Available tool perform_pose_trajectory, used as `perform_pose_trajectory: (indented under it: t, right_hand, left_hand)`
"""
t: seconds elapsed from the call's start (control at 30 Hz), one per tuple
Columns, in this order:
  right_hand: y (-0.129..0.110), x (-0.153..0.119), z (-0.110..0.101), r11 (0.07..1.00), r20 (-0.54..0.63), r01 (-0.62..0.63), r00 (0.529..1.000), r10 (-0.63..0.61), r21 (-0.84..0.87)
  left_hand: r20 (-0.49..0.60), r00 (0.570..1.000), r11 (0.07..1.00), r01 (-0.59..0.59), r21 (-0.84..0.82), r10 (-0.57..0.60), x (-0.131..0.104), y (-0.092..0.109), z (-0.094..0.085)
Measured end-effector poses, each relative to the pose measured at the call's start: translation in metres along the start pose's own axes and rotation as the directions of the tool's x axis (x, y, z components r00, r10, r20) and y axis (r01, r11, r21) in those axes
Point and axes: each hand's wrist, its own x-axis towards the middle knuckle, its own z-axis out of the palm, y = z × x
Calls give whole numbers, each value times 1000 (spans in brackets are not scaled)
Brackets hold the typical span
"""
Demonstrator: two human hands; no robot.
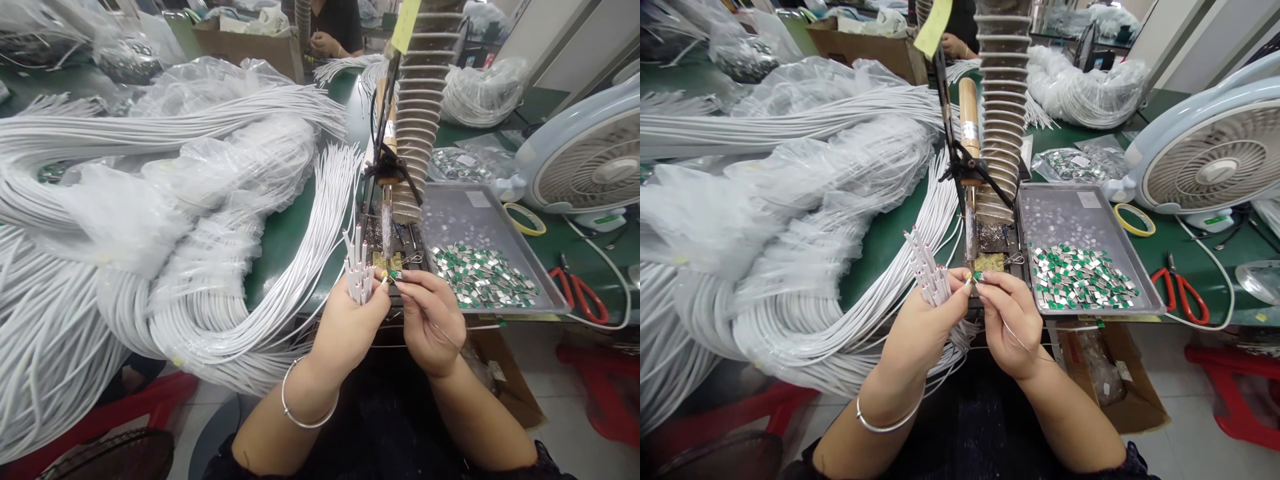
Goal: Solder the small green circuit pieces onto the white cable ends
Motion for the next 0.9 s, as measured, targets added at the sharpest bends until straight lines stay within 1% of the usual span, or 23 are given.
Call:
perform_pose_trajectory:
  t: [0.37,0.57,0.67,0.73,0.83,0.9]
  right_hand:
    - [-1,-3,-1,999,21,-20,1000,19,50]
    - [-2,-7,-2,995,41,-49,998,46,84]
    - [-3,-9,-4,980,45,-137,990,132,147]
    - [-5,-8,-5,968,60,-205,978,198,147]
    - [-8,-5,-7,945,136,-298,950,281,132]
    - [-10,-2,-8,908,203,-385,914,351,166]
  left_hand:
    - [18,999,999,-31,15,31,-2,-7,-3]
    - [28,1000,998,-11,58,10,-2,-11,-7]
    - [60,998,994,-16,109,10,-3,-12,-10]
    - [95,995,991,-33,127,21,-5,-11,-11]
    - [151,986,992,-80,99,64,-6,-12,-14]
    - [167,980,990,-124,71,111,-6,-14,-15]
